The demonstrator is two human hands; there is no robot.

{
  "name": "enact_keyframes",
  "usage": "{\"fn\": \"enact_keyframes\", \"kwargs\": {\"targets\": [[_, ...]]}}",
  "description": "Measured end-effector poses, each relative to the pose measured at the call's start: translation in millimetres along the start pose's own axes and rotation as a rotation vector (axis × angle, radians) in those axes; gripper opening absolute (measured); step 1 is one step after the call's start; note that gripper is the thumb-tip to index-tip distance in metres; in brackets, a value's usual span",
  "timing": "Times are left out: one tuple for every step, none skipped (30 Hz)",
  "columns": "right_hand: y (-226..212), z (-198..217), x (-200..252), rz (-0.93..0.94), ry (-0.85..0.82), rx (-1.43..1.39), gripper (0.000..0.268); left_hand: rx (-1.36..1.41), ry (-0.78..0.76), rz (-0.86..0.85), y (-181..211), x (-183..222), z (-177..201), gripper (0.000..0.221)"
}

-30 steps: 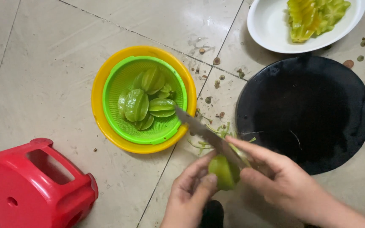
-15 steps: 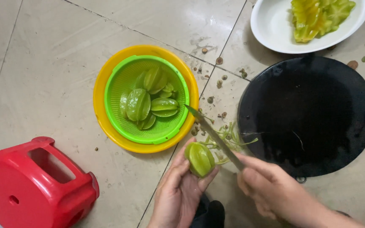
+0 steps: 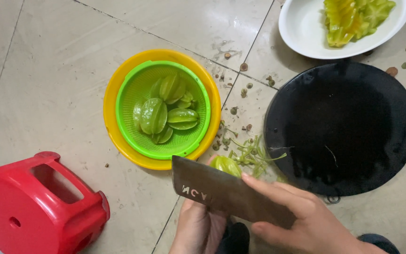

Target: Trimming the ridges and slicing starfruit into star shapes using a cleaver on a floor-based cutting board.

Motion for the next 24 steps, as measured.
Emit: {"fn": "enact_keyframes", "kwargs": {"targets": [[-0.1, 0.3, -0.1, -0.016, -0.023, 0.002, 0.087, -0.002, -0.003, 0.002, -0.7, -0.3, 1.7, 0.064], [0.7, -0.2, -0.8, -0.016, -0.023, 0.001, 0.087, -0.002, -0.003, 0.002, -1.4, -0.3, 3.5, 0.064], [1.7, -0.2, -1.5, -0.02, -0.008, 0.002, 0.086, -0.005, -0.005, 0.004, -2.2, -0.3, 5.1, 0.064], [2.5, -0.2, -2.3, -0.024, 0.008, 0.001, 0.085, -0.008, -0.008, 0.006, -2.7, -0.6, 6.6, 0.065], [1.4, 1.5, -2.3, -0.024, 0.009, 0.001, 0.085, -0.008, -0.008, 0.007, -3.1, -0.8, 7.7, 0.065], [1.2, 2.9, -1.7, -0.056, -0.004, -0.078, 0.082, -0.05, 0.003, 0.016, -4.3, -0.6, 9.3, 0.055], [0.9, 4.2, -1.1, -0.087, -0.018, -0.157, 0.08, -0.091, 0.014, 0.024, -5.4, -0.5, 10.9, 0.046], [4.0, 5.1, -2.4, -0.088, -0.016, -0.157, 0.08, -0.092, 0.013, 0.026, -3.6, 1.2, 6.6, 0.046], [7.0, 4.6, -3.8, -0.088, -0.076, -0.316, 0.076, -0.178, 0.017, 0.102, -3.4, 2.9, 2.6, 0.046], [10.6, 4.7, -4.4, -0.09, -0.136, -0.473, 0.073, -0.261, 0.02, 0.179, -4.4, 4.3, -0.9, 0.047], [4.8, 8.9, -6.2, -0.093, -0.133, -0.471, 0.073, -0.26, 0.018, 0.181, -3.9, 5.4, 0.7, 0.047], [1.8, 12.9, -7.0, -0.249, -0.132, -0.457, 0.08, -0.363, -0.009, 0.254, -4.9, 6.9, 2.0, 0.05], [-1.5, 17.0, -7.4, -0.406, -0.131, -0.442, 0.089, -0.467, -0.036, 0.327, -5.9, 8.4, 3.2, 0.053], [-1.1, 17.8, -8.6, -0.405, -0.128, -0.442, 0.089, -0.469, -0.039, 0.327, -3.4, 6.5, 3.6, 0.053], [-0.7, 18.0, -9.6, -0.416, -0.154, -0.471, 0.084, -0.405, 0.008, 0.274, 0.3, 4.3, 4.5, 0.053], [0.0, 18.1, -9.6, -0.431, -0.18, -0.5, 0.08, -0.339, 0.055, 0.223, 3.0, 2.7, 5.7, 0.054], [4.9, 15.1, -11.6, -0.433, -0.177, -0.5, 0.08, -0.338, 0.054, 0.227, 8.8, 1.3, 2.7, 0.054], [9.6, 11.5, -13.6, -0.435, -0.215, -0.558, 0.069, -0.298, 0.119, 0.155, 16.3, -0.7, 0.3, 0.058], [14.4, 8.3, -15.4, -0.436, -0.254, -0.615, 0.062, -0.258, 0.185, 0.083, 23.4, -2.8, -2.2, 0.062], [15.5, 5.9, -17.2, -0.439, -0.246, -0.616, 0.062, -0.259, 0.18, 0.09, 25.9, -3.8, 3.8, 0.062], [18.8, 2.7, -17.5, -0.548, -0.289, -0.538, 0.033, -0.241, 0.212, 0.018, 29.6, -4.9, 10.1, 0.059], [22.1, 0.2, -17.6, -0.657, -0.329, -0.461, 0.065, -0.225, 0.244, -0.052, 33.3, -6.6, 15.9, 0.056], [20.5, 2.1, -16.5, -0.661, -0.319, -0.465, 0.065, -0.228, 0.238, -0.043, 33.7, -8.8, 23.1, 0.056], [19.1, 2.9, -15.2, -0.701, -0.358, -0.547, 0.066, -0.226, 0.199, -0.081, 35.3, -12.6, 29.2, 0.056]]}}
Point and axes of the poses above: each hand's wrist, its own x-axis away from the middle knuckle, its own z-axis out of the back of the hand, y = z × x, the point moved 2 cm from there along -x, towards the middle knuckle, and after that the axes turned 15 degrees about x, right-handed, at the moved point
